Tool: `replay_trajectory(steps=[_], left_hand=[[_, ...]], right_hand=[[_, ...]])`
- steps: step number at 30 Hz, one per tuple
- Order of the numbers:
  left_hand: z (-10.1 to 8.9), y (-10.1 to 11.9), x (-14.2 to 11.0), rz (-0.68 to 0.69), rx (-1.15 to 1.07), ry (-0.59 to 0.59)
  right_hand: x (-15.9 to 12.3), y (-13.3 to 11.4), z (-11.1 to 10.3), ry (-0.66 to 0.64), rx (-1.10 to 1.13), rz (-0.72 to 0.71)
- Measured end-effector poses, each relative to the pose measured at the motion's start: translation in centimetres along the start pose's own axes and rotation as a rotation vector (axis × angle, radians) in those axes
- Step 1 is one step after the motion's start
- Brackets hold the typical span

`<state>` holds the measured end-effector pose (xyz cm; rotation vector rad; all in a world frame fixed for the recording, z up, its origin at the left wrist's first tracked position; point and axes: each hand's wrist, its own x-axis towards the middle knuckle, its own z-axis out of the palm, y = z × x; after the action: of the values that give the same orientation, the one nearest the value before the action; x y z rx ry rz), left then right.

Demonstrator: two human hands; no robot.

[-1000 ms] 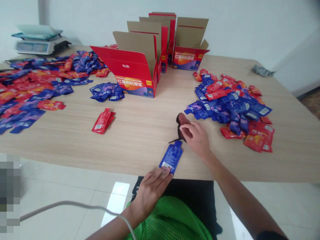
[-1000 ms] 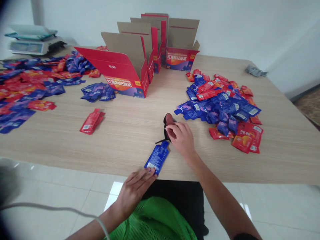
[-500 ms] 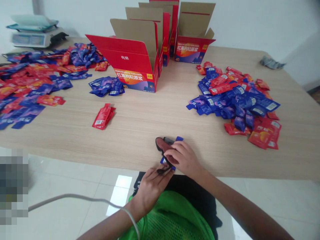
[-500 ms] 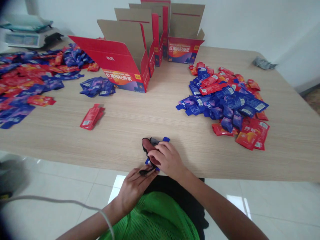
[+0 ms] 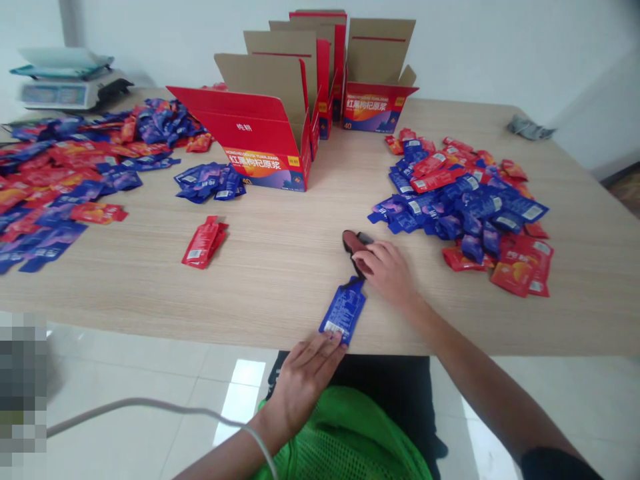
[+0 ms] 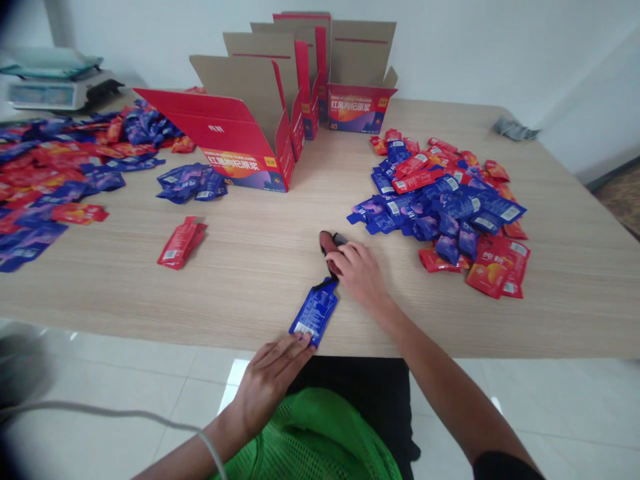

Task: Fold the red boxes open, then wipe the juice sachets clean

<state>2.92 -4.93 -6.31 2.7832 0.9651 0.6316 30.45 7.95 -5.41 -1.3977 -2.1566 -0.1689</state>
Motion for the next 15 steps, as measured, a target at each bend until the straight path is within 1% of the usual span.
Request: replay_trajectory(steps=[3, 5, 7, 9, 10, 11, 13, 15], left_hand=[[-1.0, -0.1, 0.7, -0.004, -0.018, -0.026], [-1.4, 0.0, 1.1, -0.01, -0.048, -0.005], [-1.3, 0.1, 1.1, -0.02, -0.064, 0.057], [-0.6, 0.2, 0.8, -0.028, -0.033, 0.104], [-0.2, 0.3, 0.5, -0.026, 0.005, 0.102], [0.3, 0.4, 0.3, -0.026, 0.056, 0.076], [1.2, 0.6, -0.3, -0.029, 0.175, -0.012], [1.6, 0.7, -0.8, -0.028, 0.276, -0.089]], right_hand=[[0.4, 1.4, -2.0, 0.222, 0.023, 0.158], [-0.3, 1.3, -3.6, 0.352, 0.091, 0.257], [-1.5, 0.6, -4.9, 0.431, 0.152, 0.354], [-3.2, -0.1, -5.7, 0.46, 0.187, 0.441], [-4.1, -0.4, -6.0, 0.462, 0.199, 0.481], [-5.0, -0.7, -6.1, 0.453, 0.208, 0.523], [-7.0, -1.0, -6.1, 0.415, 0.225, 0.621], [-8.7, -1.2, -6.0, 0.377, 0.253, 0.723]])
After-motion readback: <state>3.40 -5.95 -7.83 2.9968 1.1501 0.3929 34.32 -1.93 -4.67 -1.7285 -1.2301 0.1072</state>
